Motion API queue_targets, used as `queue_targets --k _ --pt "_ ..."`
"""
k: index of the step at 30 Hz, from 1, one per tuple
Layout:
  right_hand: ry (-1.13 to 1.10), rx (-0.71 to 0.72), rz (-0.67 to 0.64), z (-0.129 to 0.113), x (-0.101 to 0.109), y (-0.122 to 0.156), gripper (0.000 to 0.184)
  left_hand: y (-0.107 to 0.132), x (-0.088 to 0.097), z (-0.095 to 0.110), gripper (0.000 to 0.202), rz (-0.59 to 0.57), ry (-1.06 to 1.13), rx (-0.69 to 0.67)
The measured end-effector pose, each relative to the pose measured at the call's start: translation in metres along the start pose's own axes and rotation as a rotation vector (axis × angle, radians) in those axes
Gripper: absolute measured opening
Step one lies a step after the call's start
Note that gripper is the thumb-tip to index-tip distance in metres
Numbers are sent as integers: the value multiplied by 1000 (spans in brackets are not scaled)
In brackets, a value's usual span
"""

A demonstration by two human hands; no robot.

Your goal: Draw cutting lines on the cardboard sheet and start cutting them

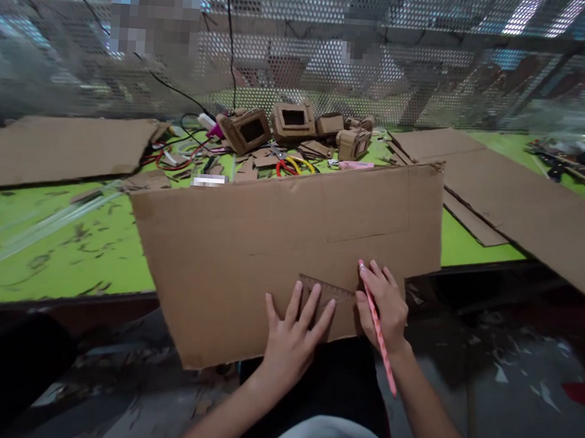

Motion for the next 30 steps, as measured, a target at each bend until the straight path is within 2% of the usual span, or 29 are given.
queue_targets --k 3,6,11,13,17,19,22,27,30 --pt "5 -23 20 -3 -1 2 53 -7 -5 10 92 -3 -11 73" --pt "-43 -87 66 -5 0 0 49 -7 -8 12 97 1 -21 112" --pt "-291 -346 217 -4 -1 -19 20 -8 -8 10 101 5 -25 101" --pt "-368 -400 250 -1 -3 -31 17 -8 -8 9 101 3 -26 100" --pt "-309 -339 322 14 -3 -54 12 -6 -9 9 98 -17 -5 113" --pt "-240 -358 382 25 2 -61 12 -5 -10 8 96 -10 0 110" --pt "-191 -455 426 39 8 -66 17 -4 -11 8 93 0 17 110" --pt "-142 -418 507 43 3 -66 25 -6 -8 8 94 10 32 110" --pt "-80 -320 406 41 -3 -65 22 -6 -6 8 95 11 32 108"
Point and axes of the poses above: each hand's wrist, its own y-axis away from the middle knuckle, its own x-axis out of the back of the hand, z = x × y, the point moved 1 cm from there along -y, towards the middle knuckle, and after that the axes turned 5 degrees about -x, right-handed, at the moved point
